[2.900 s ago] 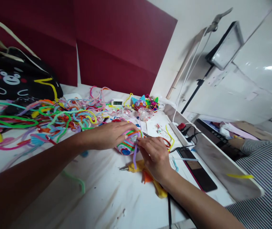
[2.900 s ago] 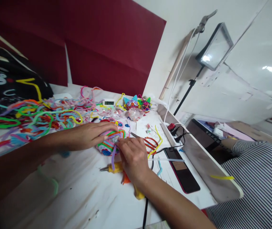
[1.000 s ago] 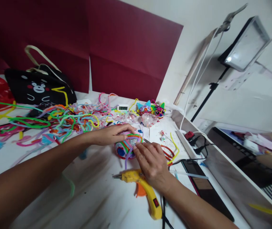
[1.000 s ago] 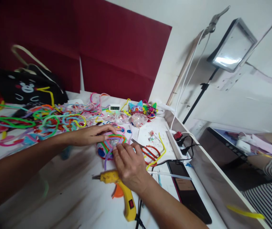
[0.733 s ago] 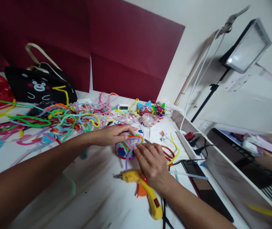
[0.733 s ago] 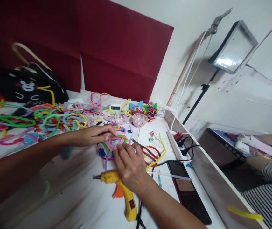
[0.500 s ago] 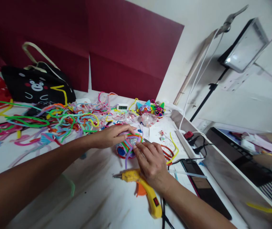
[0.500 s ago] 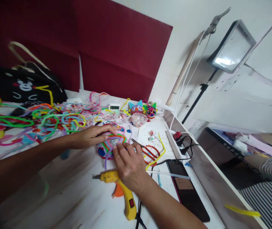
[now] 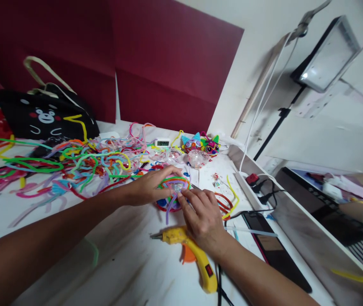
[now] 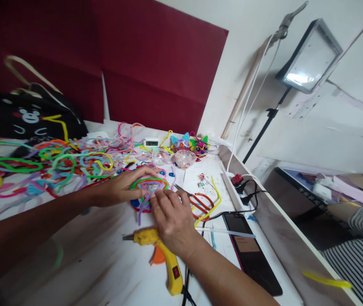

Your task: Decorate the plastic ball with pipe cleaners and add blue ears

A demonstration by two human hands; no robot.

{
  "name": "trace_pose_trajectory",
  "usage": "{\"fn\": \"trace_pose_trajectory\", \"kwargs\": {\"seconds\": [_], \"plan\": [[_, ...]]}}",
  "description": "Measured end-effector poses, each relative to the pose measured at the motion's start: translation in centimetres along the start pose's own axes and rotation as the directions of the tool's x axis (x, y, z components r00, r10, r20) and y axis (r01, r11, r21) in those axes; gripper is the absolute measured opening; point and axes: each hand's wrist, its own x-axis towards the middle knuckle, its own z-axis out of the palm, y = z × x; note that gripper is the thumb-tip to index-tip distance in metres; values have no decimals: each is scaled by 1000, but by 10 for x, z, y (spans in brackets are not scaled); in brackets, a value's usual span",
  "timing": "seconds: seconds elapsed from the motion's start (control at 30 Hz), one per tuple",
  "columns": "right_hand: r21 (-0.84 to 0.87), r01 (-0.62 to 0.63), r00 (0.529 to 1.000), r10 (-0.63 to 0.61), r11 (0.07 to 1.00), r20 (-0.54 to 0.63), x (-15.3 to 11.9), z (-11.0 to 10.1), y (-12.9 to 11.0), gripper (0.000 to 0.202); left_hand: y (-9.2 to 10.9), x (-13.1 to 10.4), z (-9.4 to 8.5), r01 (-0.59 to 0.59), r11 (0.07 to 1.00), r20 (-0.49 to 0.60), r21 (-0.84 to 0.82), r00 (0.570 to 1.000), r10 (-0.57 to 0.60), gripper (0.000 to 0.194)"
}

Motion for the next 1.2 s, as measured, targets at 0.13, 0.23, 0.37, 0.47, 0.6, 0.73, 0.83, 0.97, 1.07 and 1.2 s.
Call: {"fn": "trace_pose_trajectory", "kwargs": {"seconds": [0.13, 0.23, 0.37, 0.47, 0.6, 0.73, 0.83, 0.97, 1.07, 1.2], "plan": [[-5, 8, 1000, -8, 1000, 1, 0, 0, 0, 30, -2, 1, -1, 12, 997, -18, -74, 1000, -13, 35], [-15, 6, 1000, -6, 1000, 14, -1, 0, -1, 31, -1, 1, -1, 11, 998, -24, -60, 1000, -12, 31], [-16, -1, 1000, 1, 1000, 25, -2, 1, -1, 32, 4, 1, 2, -23, 999, -30, 40, 999, 24, 35], [-14, 1, 1000, -1, 1000, 15, -2, 0, -2, 31, 8, 1, 5, -54, 993, -50, 101, 997, 59, 33], [1, -1, 1000, 1, 1000, 5, -2, -1, -2, 30, 6, 1, 9, -105, 988, -61, 114, 992, 113, 30], [22, -17, 1000, 16, 1000, 14, -1, -3, -3, 28, 1, 1, 12, -145, 981, -75, 132, 985, 155, 31], [41, -23, 999, 22, 999, 26, -1, -4, -4, 26, -1, 1, 12, -178, 973, -70, 150, 979, 190, 32], [59, -40, 999, 40, 997, 14, -2, -5, -4, 21, 2, 0, 10, -212, 960, -42, 185, 974, 223, 32], [85, -61, 998, 61, 995, 9, -1, -5, -4, 21, 4, -1, 9, -211, 956, -12, 204, 976, 218, 31], [168, -120, 993, 121, 978, 2, 1, -7, -6, 19, 6, -2, 7, -208, 953, 8, 221, 977, 211, 31]]}}
